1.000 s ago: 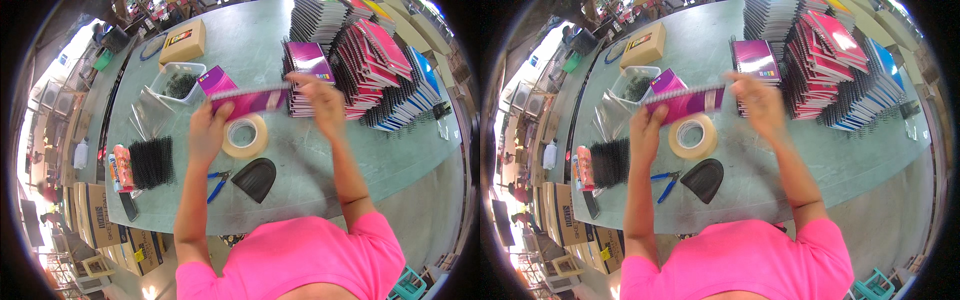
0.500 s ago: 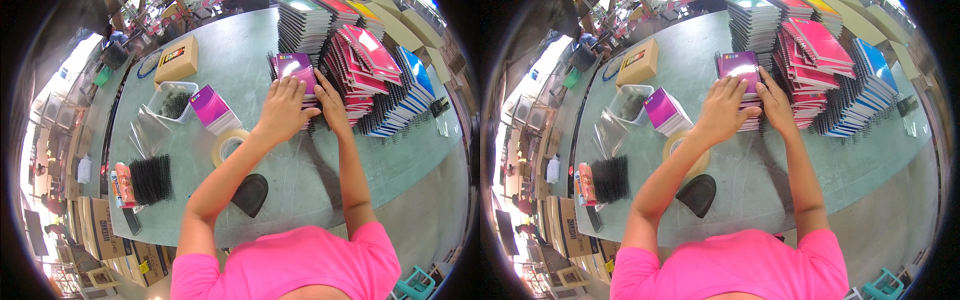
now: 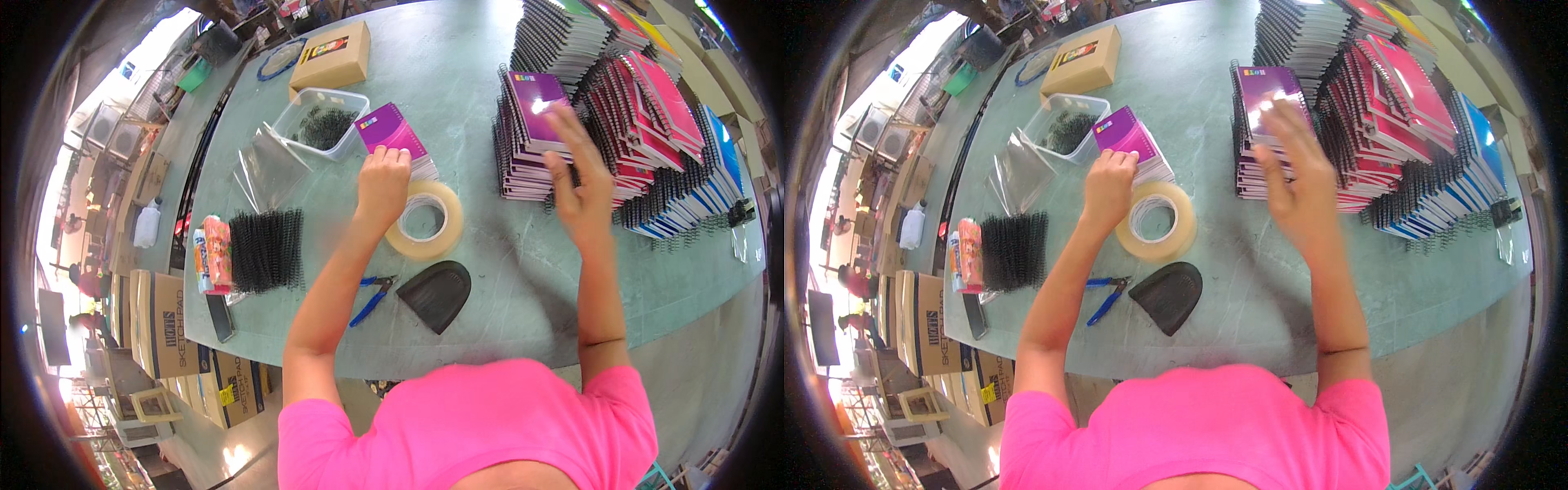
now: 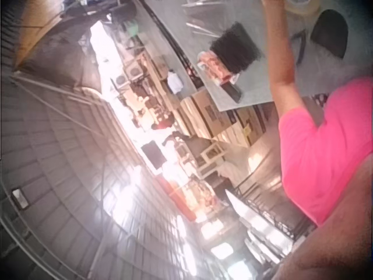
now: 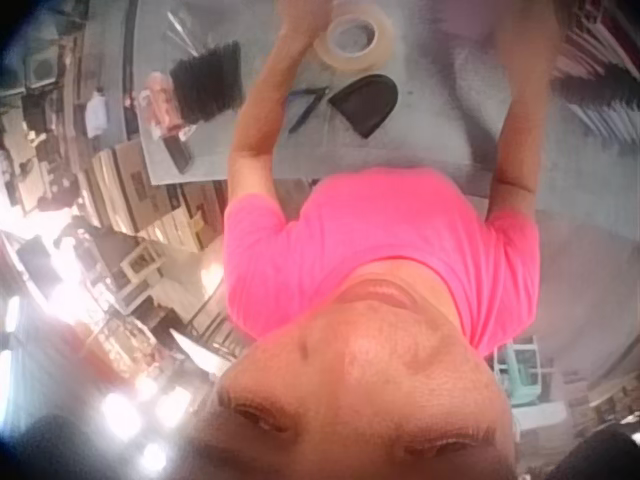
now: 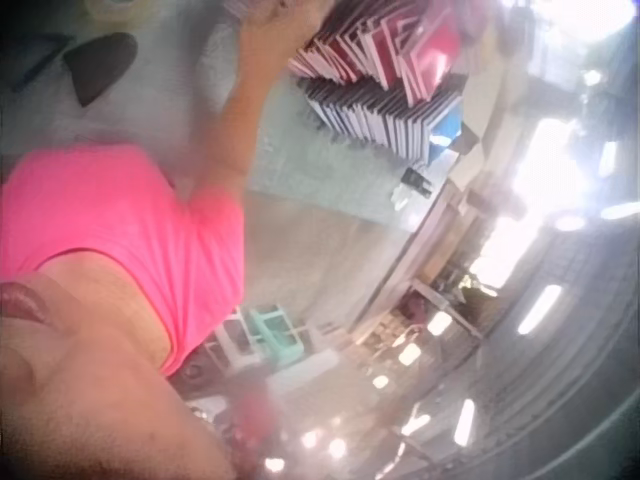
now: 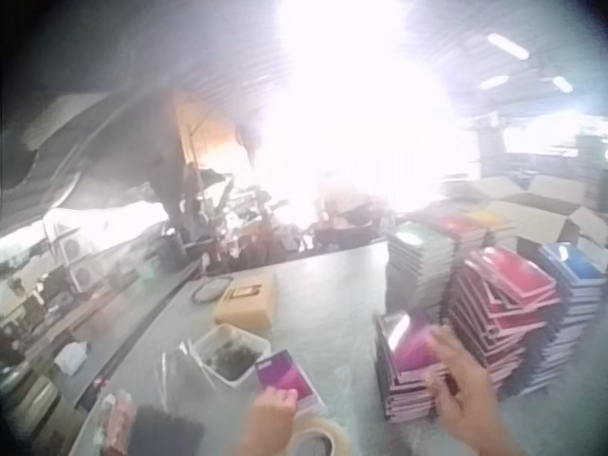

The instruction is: The person is assembling notebooks by hand. They pick up a notebook cover, insert a spiral binder into the pre-punched holes, and then place the completed unit onto a stack.

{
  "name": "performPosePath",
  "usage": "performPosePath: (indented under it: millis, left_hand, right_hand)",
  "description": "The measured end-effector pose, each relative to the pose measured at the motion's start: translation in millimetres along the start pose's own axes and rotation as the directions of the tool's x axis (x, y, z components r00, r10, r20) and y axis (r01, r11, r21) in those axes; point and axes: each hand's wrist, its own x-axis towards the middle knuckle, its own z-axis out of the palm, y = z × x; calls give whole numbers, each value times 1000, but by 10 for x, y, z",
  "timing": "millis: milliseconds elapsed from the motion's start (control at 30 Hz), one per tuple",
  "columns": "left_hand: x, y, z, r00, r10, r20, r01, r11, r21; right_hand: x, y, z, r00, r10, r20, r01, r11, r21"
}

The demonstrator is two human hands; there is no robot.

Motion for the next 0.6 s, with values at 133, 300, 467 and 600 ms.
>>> performPosePath:
  millis: [133, 300, 467, 600]
  left_hand:
    - [-189, 220, -333, 979, -68, -194, 1, 944, -329]
    - [-578, 289, -612, 958, -287, 5, 182, 593, -784]
    - [-1310, -731, -323, 726, -661, 190, 687, 696, -208]
    - [-1759, -957, -15, 613, -781, 116, 764, 624, 166]
  right_hand:
    - [-34, -146, 503, 967, -165, 192, 161, 986, 37]
    - [-69, -238, 821, 870, -202, 451, 210, 977, 32]
    - [-51, -346, 1042, 851, -277, 447, 301, 953, 19]
    - [-203, -238, 1395, 782, -244, 573, 327, 944, -44]
